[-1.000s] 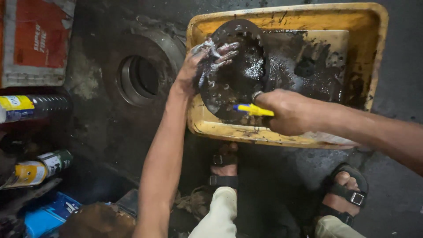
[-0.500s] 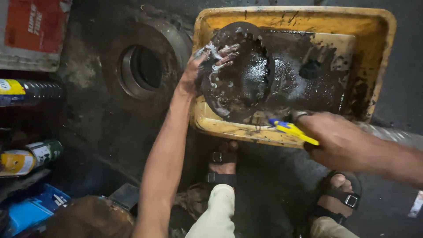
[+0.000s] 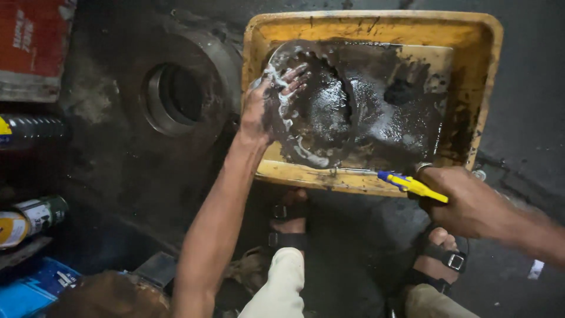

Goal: Cleaning metal clutch plates with fluid in a basin.

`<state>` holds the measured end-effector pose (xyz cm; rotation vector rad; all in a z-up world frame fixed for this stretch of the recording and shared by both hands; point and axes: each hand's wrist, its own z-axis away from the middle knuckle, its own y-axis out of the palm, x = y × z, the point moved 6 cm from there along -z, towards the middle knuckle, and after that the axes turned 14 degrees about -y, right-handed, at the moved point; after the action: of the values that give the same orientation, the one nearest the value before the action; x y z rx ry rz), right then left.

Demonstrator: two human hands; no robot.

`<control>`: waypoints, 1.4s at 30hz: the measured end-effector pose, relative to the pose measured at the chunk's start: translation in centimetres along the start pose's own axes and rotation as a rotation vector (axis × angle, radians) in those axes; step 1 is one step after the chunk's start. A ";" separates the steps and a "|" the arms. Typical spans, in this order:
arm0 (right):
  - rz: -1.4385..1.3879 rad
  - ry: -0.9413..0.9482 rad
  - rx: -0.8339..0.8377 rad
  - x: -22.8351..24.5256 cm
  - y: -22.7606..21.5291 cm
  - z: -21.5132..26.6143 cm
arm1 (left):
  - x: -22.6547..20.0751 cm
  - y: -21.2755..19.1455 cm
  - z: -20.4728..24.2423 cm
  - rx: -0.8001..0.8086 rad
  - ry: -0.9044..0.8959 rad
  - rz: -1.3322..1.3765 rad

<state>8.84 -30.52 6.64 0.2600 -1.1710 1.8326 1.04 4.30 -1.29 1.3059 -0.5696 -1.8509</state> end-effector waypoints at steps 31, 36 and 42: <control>-0.090 0.114 -0.185 -9.9 -2.7 -2.6 | 3.0 3.6 3.3 -0.161 0.052 0.082; -0.166 0.192 -0.189 -8.3 -4.8 -3.3 | 3.5 3.2 3.3 -0.166 0.013 0.135; -0.151 0.249 -0.187 -9.1 -5.4 -4.7 | 3.7 2.1 3.7 -0.148 0.102 0.017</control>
<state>19.50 -31.31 2.06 0.0117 -1.1070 1.5621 -2.27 -0.15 -0.49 1.2838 -0.3813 -1.7666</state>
